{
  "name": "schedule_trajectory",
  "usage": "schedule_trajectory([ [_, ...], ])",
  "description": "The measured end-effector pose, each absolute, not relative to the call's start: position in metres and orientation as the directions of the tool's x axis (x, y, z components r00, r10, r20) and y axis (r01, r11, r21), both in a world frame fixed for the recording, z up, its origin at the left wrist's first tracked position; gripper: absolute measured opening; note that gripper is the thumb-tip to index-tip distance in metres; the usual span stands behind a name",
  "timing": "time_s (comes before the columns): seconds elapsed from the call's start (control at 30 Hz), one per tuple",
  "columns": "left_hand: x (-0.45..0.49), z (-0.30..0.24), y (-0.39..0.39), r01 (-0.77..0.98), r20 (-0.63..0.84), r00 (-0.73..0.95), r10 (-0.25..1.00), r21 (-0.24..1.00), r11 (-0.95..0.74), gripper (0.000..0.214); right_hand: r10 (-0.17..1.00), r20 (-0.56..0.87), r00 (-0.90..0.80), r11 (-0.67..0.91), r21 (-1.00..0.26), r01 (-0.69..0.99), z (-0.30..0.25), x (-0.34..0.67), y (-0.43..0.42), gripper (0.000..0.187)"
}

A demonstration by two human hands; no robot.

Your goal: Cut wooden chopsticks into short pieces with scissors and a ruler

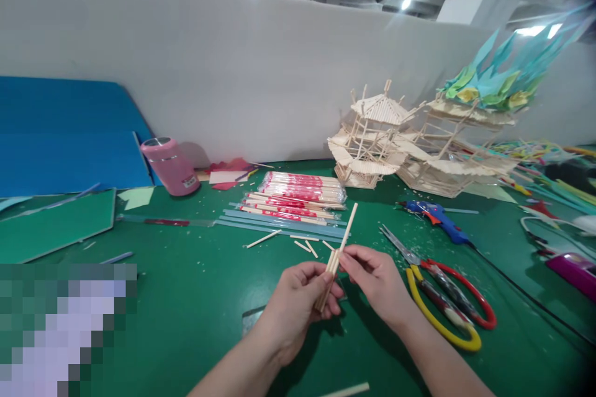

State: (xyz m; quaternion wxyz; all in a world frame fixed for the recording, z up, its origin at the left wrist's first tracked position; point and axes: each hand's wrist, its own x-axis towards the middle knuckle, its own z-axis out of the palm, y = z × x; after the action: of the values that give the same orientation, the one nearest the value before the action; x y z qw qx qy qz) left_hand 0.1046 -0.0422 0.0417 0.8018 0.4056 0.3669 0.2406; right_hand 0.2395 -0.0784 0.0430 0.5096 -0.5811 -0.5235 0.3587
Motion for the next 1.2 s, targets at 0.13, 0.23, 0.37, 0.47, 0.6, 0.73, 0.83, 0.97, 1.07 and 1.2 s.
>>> schedule_trajectory([
  [0.13,0.105,0.042,-0.043,-0.083,-0.397,0.601,0.694,0.832,0.548,0.019,0.975,0.122,0.188,0.076,-0.969,0.233,0.042,0.238,-0.078,0.021],
  [0.23,0.105,0.044,-0.044,-0.067,-0.403,0.593,0.697,0.838,0.542,0.018,0.968,0.112,0.225,0.054,-0.968,0.247,0.041,0.237,-0.077,0.024],
  [0.37,0.105,0.044,-0.045,-0.053,-0.414,0.593,0.690,0.835,0.547,0.016,0.960,0.092,0.263,0.024,-0.968,0.251,0.039,0.236,-0.077,0.024],
  [0.47,0.105,0.043,-0.044,-0.053,-0.437,0.611,0.660,0.809,0.585,0.015,0.957,0.072,0.282,-0.001,-0.969,0.248,0.037,0.236,-0.077,0.024],
  [0.6,0.105,0.040,-0.042,-0.065,-0.445,0.637,0.629,0.782,0.619,0.015,0.953,0.042,0.299,-0.030,-0.972,0.233,0.033,0.237,-0.076,0.024],
  [0.73,0.104,0.038,-0.041,-0.053,-0.450,0.640,0.623,0.783,0.620,0.014,0.953,0.036,0.300,-0.033,-0.975,0.220,0.032,0.237,-0.074,0.024],
  [0.83,0.104,0.038,-0.042,-0.031,-0.442,0.642,0.626,0.802,0.597,0.015,0.955,0.052,0.291,-0.014,-0.975,0.221,0.033,0.237,-0.074,0.024],
  [0.97,0.103,0.041,-0.042,-0.020,-0.409,0.653,0.638,0.832,0.554,0.018,0.960,0.091,0.263,0.029,-0.972,0.233,0.036,0.235,-0.074,0.025],
  [1.07,0.104,0.043,-0.043,-0.025,-0.391,0.658,0.644,0.843,0.537,0.019,0.962,0.118,0.247,0.056,-0.968,0.244,0.038,0.234,-0.075,0.025],
  [1.2,0.104,0.044,-0.043,-0.049,-0.370,0.663,0.650,0.845,0.532,0.020,0.961,0.135,0.243,0.075,-0.967,0.243,0.038,0.233,-0.077,0.025],
])
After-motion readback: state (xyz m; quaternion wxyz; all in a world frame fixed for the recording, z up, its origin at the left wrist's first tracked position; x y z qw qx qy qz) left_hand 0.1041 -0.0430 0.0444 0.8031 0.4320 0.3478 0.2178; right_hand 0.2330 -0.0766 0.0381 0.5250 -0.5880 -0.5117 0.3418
